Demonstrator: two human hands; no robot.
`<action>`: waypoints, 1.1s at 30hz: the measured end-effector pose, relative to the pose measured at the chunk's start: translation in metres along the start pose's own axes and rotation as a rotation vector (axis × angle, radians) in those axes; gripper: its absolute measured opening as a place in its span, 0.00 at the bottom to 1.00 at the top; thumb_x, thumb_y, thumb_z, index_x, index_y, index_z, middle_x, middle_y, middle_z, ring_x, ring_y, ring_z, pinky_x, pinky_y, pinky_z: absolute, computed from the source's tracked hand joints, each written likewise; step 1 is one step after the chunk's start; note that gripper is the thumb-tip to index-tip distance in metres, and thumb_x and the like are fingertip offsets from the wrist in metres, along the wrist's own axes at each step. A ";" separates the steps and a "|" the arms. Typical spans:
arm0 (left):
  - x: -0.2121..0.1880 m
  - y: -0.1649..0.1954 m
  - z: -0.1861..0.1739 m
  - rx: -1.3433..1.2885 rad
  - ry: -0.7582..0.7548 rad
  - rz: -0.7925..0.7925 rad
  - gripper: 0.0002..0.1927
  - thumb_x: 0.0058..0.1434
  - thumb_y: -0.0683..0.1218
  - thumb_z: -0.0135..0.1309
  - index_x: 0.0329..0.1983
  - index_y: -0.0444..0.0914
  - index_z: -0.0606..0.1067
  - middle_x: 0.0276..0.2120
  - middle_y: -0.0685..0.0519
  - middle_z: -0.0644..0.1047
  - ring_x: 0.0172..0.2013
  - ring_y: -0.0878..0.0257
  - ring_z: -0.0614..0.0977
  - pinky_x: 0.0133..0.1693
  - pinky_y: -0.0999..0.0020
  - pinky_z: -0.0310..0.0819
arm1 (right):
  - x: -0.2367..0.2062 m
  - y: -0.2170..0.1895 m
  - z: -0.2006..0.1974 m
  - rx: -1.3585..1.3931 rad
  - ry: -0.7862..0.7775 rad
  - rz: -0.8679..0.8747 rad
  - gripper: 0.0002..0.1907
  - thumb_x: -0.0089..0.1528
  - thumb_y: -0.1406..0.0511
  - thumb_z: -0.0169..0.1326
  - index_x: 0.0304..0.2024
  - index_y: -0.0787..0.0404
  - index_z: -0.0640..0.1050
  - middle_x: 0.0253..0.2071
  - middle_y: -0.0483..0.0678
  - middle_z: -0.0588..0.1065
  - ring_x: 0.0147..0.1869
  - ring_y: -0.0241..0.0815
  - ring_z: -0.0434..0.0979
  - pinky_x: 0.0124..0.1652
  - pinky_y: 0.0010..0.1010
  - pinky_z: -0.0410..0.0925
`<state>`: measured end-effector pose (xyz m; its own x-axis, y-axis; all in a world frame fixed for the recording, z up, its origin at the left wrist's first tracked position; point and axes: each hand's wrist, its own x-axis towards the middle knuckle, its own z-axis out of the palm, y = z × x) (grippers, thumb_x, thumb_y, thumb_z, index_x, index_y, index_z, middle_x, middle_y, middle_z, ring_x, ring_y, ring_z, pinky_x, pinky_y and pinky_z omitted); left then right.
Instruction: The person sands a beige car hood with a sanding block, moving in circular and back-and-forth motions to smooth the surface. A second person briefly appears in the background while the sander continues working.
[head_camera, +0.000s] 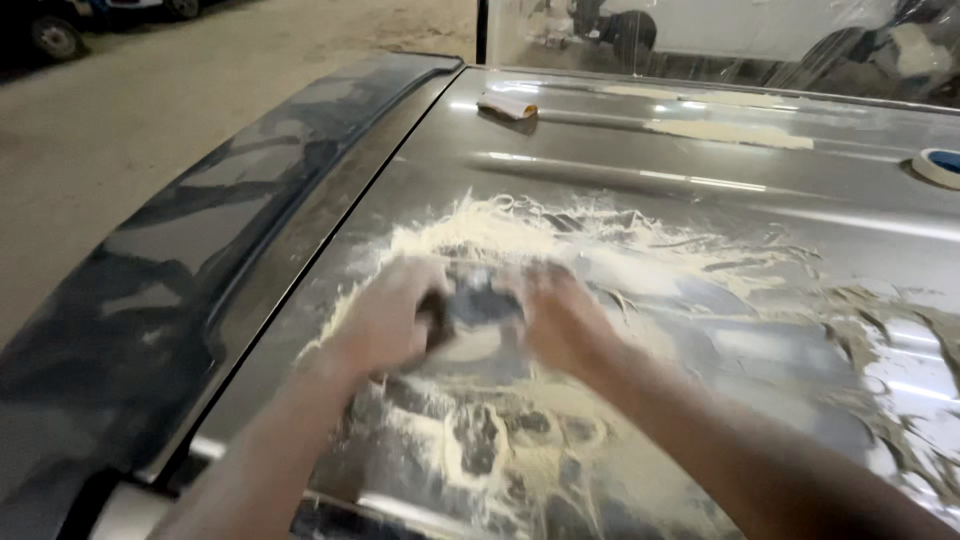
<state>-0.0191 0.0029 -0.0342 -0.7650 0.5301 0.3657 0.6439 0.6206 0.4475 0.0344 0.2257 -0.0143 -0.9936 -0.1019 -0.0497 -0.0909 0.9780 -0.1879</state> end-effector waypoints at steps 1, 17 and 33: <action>0.017 -0.003 -0.003 -0.043 -0.024 -0.064 0.16 0.52 0.34 0.52 0.44 0.38 0.74 0.47 0.47 0.75 0.52 0.48 0.77 0.56 0.53 0.71 | 0.015 0.002 -0.008 -0.029 -0.005 0.008 0.29 0.66 0.58 0.56 0.68 0.56 0.67 0.46 0.59 0.80 0.52 0.52 0.81 0.53 0.42 0.73; -0.040 0.049 -0.022 -0.390 -0.090 -0.338 0.20 0.43 0.45 0.71 0.37 0.44 0.75 0.36 0.55 0.75 0.36 0.61 0.77 0.38 0.67 0.76 | -0.069 0.000 -0.031 0.227 -0.014 0.004 0.38 0.60 0.51 0.65 0.70 0.51 0.69 0.72 0.53 0.64 0.71 0.52 0.62 0.64 0.49 0.60; 0.038 -0.034 -0.018 -1.302 0.968 -0.496 0.16 0.58 0.48 0.66 0.34 0.42 0.68 0.31 0.58 0.72 0.33 0.67 0.74 0.33 0.71 0.72 | -0.035 -0.100 0.008 -0.207 -0.330 -0.230 0.46 0.65 0.35 0.33 0.76 0.50 0.44 0.79 0.60 0.28 0.83 0.58 0.19 0.73 0.49 0.26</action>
<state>-0.0703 -0.0087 -0.0205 -0.9184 -0.3822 0.1020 0.3006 -0.5066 0.8081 0.0783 0.1296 -0.0017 -0.8743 -0.3408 -0.3456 -0.3518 0.9355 -0.0325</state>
